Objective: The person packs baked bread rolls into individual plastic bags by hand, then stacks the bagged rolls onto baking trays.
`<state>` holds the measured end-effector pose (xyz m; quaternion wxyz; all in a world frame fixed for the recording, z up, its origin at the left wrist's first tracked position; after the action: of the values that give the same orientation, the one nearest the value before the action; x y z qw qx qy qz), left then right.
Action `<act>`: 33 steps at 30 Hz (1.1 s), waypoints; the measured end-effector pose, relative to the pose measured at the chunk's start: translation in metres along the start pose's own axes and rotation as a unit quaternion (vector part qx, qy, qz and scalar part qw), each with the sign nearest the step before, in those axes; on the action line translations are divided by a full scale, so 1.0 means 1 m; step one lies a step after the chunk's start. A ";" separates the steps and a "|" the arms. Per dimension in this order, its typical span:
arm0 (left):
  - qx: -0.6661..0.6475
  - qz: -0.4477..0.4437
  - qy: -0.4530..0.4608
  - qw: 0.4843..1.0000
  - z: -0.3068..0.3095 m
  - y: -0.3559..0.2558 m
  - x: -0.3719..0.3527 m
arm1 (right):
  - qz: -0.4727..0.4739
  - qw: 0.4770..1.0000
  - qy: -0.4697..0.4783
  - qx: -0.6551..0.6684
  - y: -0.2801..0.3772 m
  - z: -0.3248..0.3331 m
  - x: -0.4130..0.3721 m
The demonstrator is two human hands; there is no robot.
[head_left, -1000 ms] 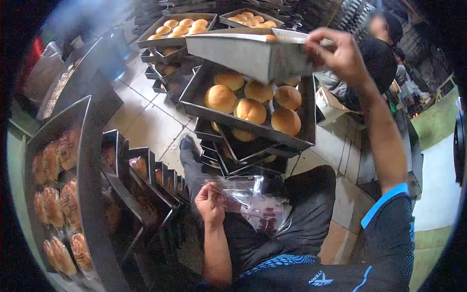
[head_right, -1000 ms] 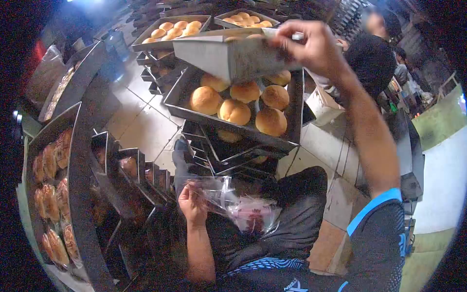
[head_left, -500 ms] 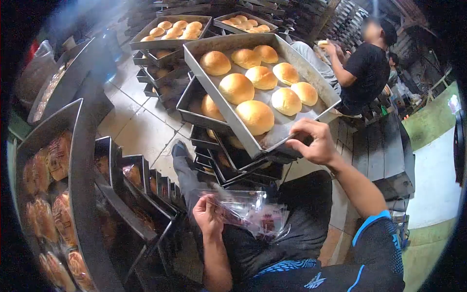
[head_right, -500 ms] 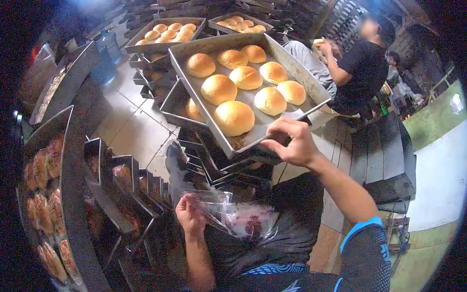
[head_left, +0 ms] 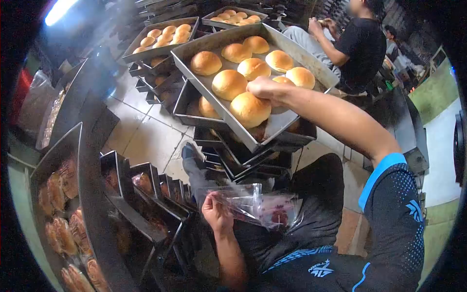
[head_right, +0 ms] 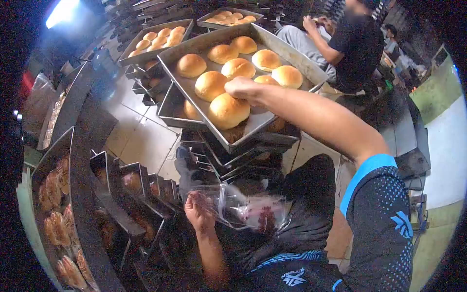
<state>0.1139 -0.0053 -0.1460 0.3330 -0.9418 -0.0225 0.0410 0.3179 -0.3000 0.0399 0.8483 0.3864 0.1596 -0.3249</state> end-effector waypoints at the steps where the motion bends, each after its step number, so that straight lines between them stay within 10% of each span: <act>1: -0.013 0.007 0.017 1.000 0.002 0.001 0.000 | 0.008 1.000 -0.003 0.019 0.000 -0.002 -0.005; 4: -0.014 0.002 0.033 0.999 0.002 0.000 -0.001 | 0.057 0.997 -0.056 0.006 0.006 0.007 -0.056; 5: -0.004 -0.002 0.021 1.000 0.000 -0.002 -0.003 | 0.280 0.884 -0.099 -0.362 0.010 0.005 -0.056; 9: 0.035 -0.033 0.005 0.999 -0.027 -0.034 -0.009 | 0.278 0.927 -0.197 0.159 -0.034 0.038 -0.130; 11: -0.020 -0.038 -0.029 0.999 -0.029 -0.060 -0.002 | 0.306 0.829 0.046 0.466 -0.063 0.039 -0.160; 14: 0.178 -0.103 -0.135 0.969 -0.044 -0.091 0.001 | 0.276 0.805 0.266 0.453 -0.112 0.018 -0.215; 17: 0.380 -0.122 -0.031 0.916 -0.094 -0.093 -0.013 | 0.215 0.845 0.320 0.372 -0.148 -0.025 -0.242; 21: 0.252 -0.108 0.121 0.954 -0.135 -0.079 -0.037 | 0.381 0.906 0.000 0.185 -0.152 -0.022 -0.288; 24: -0.085 -0.019 0.136 0.987 -0.184 -0.064 -0.072 | 0.599 0.772 -0.195 0.091 -0.151 -0.037 -0.300; 29: 0.150 -0.162 0.116 0.968 -0.214 -0.074 -0.109 | 0.639 0.747 -0.180 0.040 -0.146 -0.031 -0.322; 33: -0.001 -0.152 0.155 0.976 -0.245 -0.097 -0.110 | 0.676 0.709 -0.192 0.055 -0.156 -0.024 -0.328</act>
<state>0.0254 -0.0907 0.1121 0.3339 -0.9226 -0.1136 -0.1564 -0.0299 -0.2180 0.1090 0.8306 0.3667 -0.3286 0.2601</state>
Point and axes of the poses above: each hand's wrist, its own x-axis towards the middle knuckle, its own z-axis out of the back of the hand, y = z × x, the point moved 4 cm from there along x, towards the middle knuckle, and after that the axes turned 8 degrees about -z, right-handed, at the moved point
